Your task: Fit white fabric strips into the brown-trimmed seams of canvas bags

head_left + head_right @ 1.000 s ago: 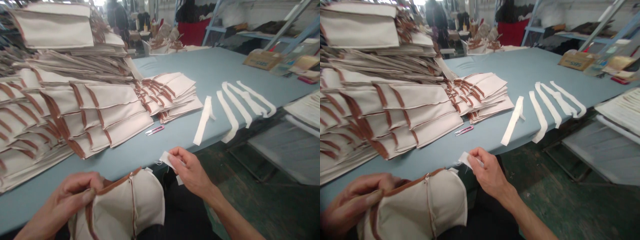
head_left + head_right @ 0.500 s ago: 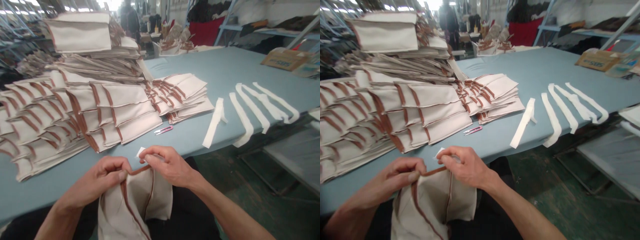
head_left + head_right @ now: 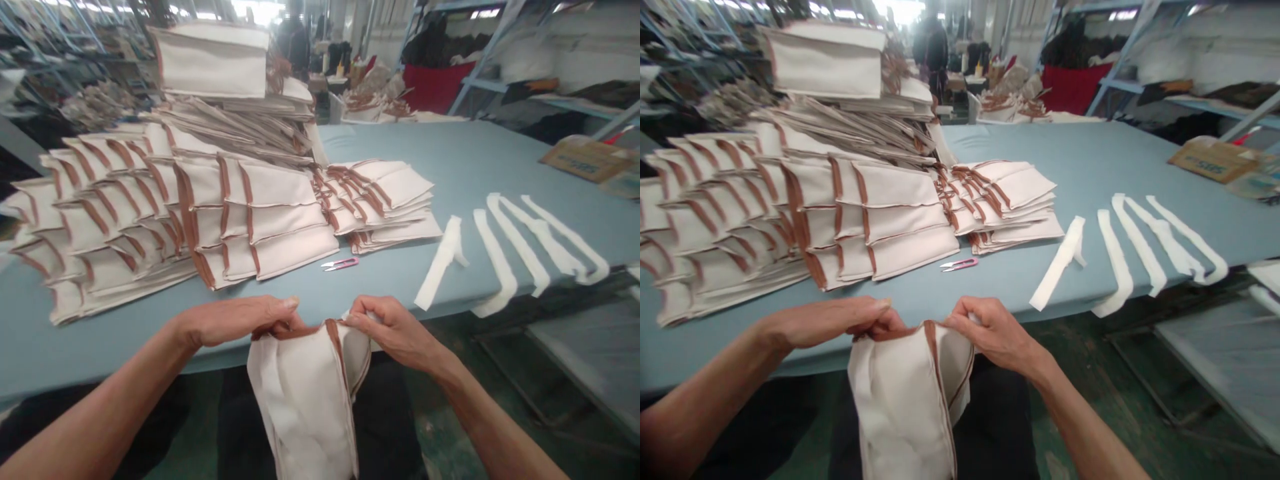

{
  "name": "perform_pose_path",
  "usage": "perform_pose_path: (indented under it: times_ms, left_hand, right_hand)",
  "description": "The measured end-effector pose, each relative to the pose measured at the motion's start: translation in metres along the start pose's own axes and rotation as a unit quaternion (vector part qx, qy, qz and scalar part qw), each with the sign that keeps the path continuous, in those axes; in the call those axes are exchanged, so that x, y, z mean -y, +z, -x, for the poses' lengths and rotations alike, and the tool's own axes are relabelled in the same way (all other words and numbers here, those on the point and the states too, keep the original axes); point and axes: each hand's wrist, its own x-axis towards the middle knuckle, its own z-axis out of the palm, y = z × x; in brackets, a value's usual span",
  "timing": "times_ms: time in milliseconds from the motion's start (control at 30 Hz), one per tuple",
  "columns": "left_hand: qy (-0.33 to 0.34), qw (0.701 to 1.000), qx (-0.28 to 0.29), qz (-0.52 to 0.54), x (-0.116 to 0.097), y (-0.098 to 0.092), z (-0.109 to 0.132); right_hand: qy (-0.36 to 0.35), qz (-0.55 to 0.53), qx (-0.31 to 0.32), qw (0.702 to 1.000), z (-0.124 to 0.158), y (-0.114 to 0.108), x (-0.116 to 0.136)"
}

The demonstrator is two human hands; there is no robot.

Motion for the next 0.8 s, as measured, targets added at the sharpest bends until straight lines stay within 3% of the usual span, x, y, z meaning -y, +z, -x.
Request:
perform_pose_path:
  times_ms: [267,633,733,800]
  left_hand:
    - [-0.032,0.998,-0.04,-0.022,0.03,-0.006,-0.006]
    - [-0.004,0.997,-0.047,0.056,0.037,-0.007,-0.02]
    - [0.014,0.995,-0.088,0.045,0.035,-0.008,-0.02]
    - [0.038,0.986,-0.157,0.043,0.032,-0.008,-0.02]
  right_hand:
    - [0.027,0.017,-0.051,0.998,0.0,-0.002,-0.04]
    - [0.022,-0.018,-0.098,0.995,-0.018,-0.001,-0.055]
    - [0.011,-0.019,-0.11,0.994,-0.019,-0.002,-0.052]
    - [0.003,-0.018,-0.11,0.994,-0.016,-0.003,-0.044]
